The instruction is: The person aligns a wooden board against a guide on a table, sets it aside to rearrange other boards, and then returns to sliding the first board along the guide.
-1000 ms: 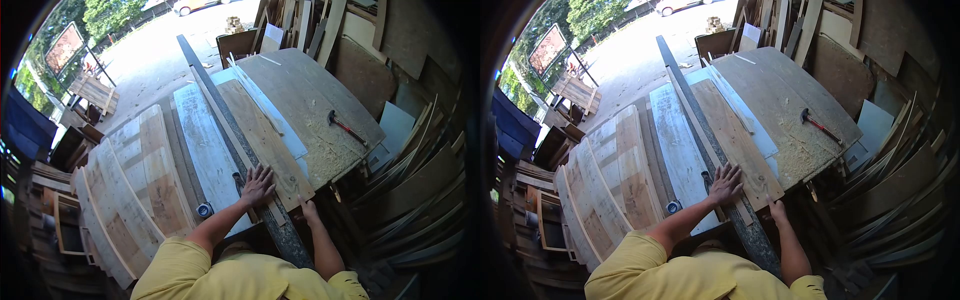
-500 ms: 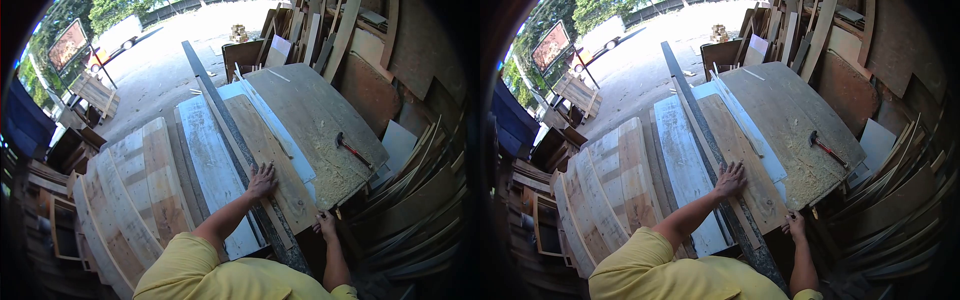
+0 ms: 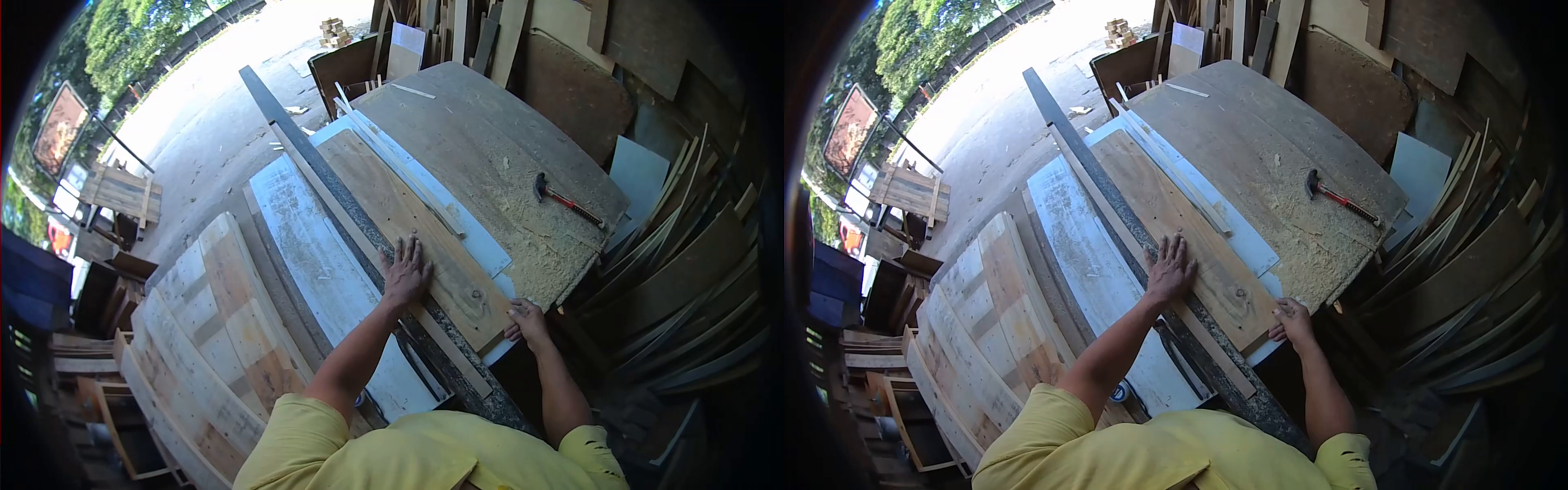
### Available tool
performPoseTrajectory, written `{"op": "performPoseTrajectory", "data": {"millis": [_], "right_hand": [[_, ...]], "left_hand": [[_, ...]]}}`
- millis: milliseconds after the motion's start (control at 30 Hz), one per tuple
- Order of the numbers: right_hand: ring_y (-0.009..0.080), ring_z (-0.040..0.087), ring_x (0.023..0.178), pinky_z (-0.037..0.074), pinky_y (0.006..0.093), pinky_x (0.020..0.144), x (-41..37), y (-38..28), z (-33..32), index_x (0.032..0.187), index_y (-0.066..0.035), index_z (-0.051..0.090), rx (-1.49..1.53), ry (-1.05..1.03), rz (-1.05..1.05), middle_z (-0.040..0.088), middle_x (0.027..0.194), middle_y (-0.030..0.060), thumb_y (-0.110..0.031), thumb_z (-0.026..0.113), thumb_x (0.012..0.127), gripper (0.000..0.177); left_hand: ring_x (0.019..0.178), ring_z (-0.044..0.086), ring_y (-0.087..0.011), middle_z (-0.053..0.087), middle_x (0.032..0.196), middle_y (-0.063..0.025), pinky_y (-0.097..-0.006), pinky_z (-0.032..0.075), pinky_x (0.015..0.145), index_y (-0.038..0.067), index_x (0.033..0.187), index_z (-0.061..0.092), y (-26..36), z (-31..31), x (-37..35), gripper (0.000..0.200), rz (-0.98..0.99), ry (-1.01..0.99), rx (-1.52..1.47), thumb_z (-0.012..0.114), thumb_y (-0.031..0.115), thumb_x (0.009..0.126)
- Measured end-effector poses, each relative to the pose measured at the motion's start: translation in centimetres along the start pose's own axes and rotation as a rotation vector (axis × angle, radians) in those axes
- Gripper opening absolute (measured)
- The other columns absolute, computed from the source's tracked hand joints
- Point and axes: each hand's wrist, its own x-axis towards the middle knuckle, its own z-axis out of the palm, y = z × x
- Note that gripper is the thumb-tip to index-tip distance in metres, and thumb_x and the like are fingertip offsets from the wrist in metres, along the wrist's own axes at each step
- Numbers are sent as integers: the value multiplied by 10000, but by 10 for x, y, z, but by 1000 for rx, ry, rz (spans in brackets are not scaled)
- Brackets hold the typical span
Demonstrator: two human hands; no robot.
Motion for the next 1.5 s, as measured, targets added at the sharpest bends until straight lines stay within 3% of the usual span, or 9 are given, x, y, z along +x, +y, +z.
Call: {"op": "performPoseTrajectory", "data": {"millis": [500, 667, 733, 1133, 1367, 1500], "right_hand": [[213, 648, 491, 527, 305, 419, 43, -19, 31, 1317, -50, 493, -18, -4, 10, 652, 673, 157, -122, 564, 970, 362], [188, 648, 493, 518, 284, 414, 53, -32, 45, 1293, -47, 510, -19, -1, -6, 655, 664, 141, -127, 569, 969, 339], [204, 644, 482, 526, 307, 413, 59, -33, 49, 1305, -50, 500, -25, -18, -21, 652, 671, 153, -105, 554, 970, 344], [203, 647, 488, 527, 309, 413, 89, -51, 77, 1275, -65, 510, -32, -16, -56, 654, 670, 145, -108, 546, 972, 309], [203, 649, 492, 524, 310, 411, 103, -54, 98, 1259, -72, 490, -41, 53, -76, 652, 672, 134, -112, 555, 969, 300], [176, 639, 521, 513, 309, 404, 89, -25, 124, 1215, -67, 461, 113, 255, -120, 627, 687, 110, -115, 586, 951, 296]], "left_hand": [[1504, 52, -308, 149, 1626, -64, -636, -79, 1143, 39, 1508, 295, -30, -5, 39, 685, -56, 48, -10, 352, 480, 988], [1502, 72, -300, 162, 1622, -56, -638, -54, 1146, 50, 1511, 289, -43, -7, 53, 688, -69, 55, 31, 364, 489, 987], [1503, 65, -308, 166, 1622, -63, -653, -93, 1131, 43, 1512, 289, -48, -7, 59, 685, -69, 75, 5, 345, 481, 989], [1495, 110, -319, 182, 1616, -55, -675, -27, 1130, 65, 1511, 290, -73, -13, 94, 687, -134, 63, 68, 359, 499, 983], [1496, 100, -335, 172, 1622, -65, -689, -45, 1116, 128, 1541, 240, -75, -24, 111, 708, -176, 7, 59, 297, 560, 984], [1497, 84, -347, 152, 1627, -59, -688, -47, 1115, 132, 1552, 205, -60, -23, 116, 755, -243, -55, 142, 283, 607, 970]]}}
